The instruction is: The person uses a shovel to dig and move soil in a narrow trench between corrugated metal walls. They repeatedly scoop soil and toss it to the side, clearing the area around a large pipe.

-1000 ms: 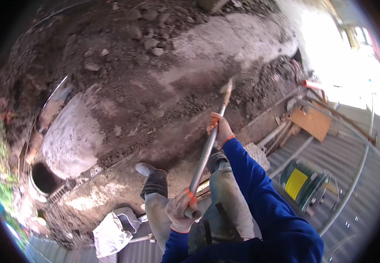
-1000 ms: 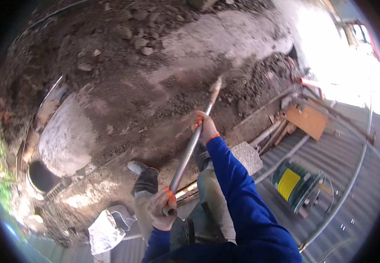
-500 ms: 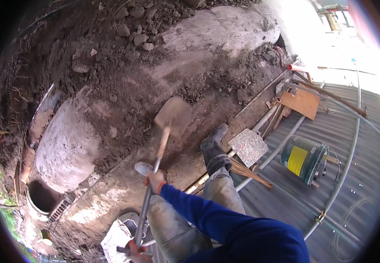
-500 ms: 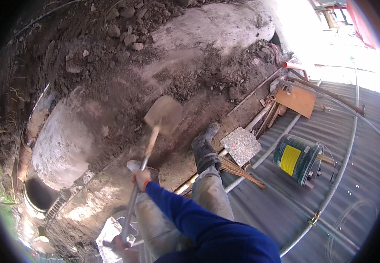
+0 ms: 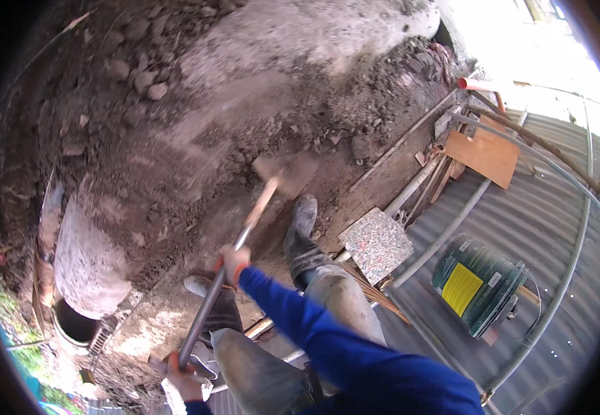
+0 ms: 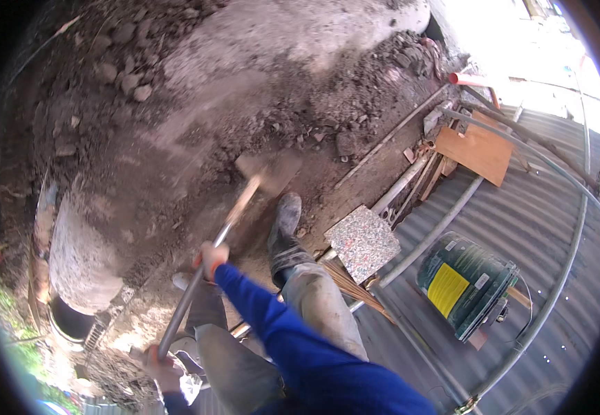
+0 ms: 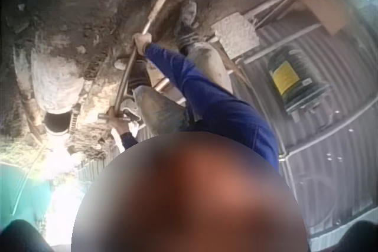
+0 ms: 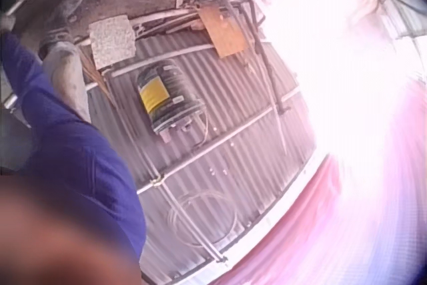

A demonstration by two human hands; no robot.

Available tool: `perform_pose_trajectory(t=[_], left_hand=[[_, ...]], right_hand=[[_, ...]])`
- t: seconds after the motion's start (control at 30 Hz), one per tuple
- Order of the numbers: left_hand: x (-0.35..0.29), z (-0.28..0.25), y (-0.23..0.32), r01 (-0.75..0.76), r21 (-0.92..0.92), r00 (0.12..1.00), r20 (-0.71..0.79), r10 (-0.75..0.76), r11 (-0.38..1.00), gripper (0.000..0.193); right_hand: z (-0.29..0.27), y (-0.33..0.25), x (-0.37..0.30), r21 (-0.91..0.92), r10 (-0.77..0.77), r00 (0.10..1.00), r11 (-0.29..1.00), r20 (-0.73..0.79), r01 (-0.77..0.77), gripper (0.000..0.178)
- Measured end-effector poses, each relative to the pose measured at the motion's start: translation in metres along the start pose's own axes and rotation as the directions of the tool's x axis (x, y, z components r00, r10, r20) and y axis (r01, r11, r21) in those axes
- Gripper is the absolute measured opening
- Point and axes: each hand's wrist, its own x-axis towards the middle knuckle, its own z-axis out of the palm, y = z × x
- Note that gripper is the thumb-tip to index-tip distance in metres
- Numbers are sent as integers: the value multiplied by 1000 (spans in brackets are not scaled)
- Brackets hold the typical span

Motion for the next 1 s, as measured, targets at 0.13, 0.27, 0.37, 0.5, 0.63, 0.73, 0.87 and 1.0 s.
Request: perform_pose_trajectory(t=[0.13,0.27,0.37,0.5,0.63,0.73,0.87,1.0], left_hand=[[0,46,84,175,100,930,-342,-132,979,17],[-17,57,124,82,4,972,-220,-79,997,15],[-48,63,87,-39,-12,977,-212,35,999,24],[-104,64,0,-42,-50,987,-158,34,998,25],[-152,69,-25,-364,66,927,125,354,929,26],[-169,67,7,-907,-51,411,122,904,419,18],[-172,12,79,-895,-234,57,785,617,380,33],[-170,24,130,-914,-224,-97,931,353,340,37]], right_hand=[[-1,-74,-2,55,225,956,969,190,-239,16],[8,-76,-18,209,164,975,959,147,-193,19],[-18,-63,-18,280,170,945,927,278,-249,18],[-69,-44,-22,268,170,944,931,282,-248,13],[-103,-53,-48,422,13,863,869,504,-259,22],[-118,-74,-91,536,-167,634,715,755,-450,30],[-132,-76,-179,561,-203,860,820,468,-112,18],[-149,-19,-267,295,-145,918,955,368,32,22]])
